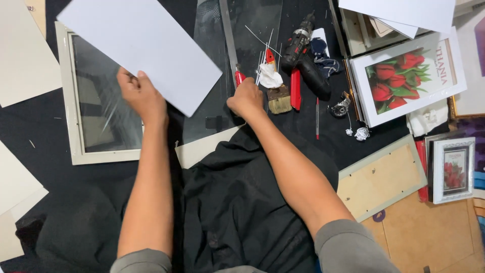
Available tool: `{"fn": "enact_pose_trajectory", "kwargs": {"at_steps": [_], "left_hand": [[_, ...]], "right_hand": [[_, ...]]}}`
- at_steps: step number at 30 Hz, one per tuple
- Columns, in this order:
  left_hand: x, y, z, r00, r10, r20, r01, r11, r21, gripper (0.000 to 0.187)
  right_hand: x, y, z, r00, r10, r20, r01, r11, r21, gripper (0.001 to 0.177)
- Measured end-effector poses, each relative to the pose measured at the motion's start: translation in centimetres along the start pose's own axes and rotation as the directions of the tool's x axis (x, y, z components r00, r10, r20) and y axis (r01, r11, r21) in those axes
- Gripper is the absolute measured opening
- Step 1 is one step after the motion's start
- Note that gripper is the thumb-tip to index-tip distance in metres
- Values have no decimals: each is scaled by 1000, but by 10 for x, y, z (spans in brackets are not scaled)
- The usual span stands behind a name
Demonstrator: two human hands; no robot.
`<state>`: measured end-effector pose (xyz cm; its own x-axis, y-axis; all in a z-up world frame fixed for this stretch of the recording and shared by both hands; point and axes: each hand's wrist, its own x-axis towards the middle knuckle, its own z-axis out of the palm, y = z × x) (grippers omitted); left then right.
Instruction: Cutting a paper insert to size using a ruler and utility knife and fitting it into a picture frame.
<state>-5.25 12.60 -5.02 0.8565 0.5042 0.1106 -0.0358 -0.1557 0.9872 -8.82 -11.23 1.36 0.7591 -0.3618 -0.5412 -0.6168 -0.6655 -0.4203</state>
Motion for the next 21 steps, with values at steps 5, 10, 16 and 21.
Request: {"fn": "enact_pose_trajectory", "kwargs": {"at_steps": [5, 10, 16, 21], "left_hand": [[63, 71, -25, 935, 256, 247, -314, 921, 232, 39], [117, 81, 3, 639, -326, 697, -564, 417, 713, 49], [121, 64, 59, 373, -358, 856, -829, 286, 481, 52], [127, 2, 89, 323, 73, 944, -946, 12, 323, 32]], "right_hand": [[12, -16, -30, 976, 189, 105, -181, 980, -77, 59], [24, -10, -32, 985, 142, 94, -135, 988, -73, 58], [7, -25, -43, 975, 162, 155, -153, 986, -72, 51], [8, -25, -30, 970, 158, 185, -142, 985, -97, 48]]}}
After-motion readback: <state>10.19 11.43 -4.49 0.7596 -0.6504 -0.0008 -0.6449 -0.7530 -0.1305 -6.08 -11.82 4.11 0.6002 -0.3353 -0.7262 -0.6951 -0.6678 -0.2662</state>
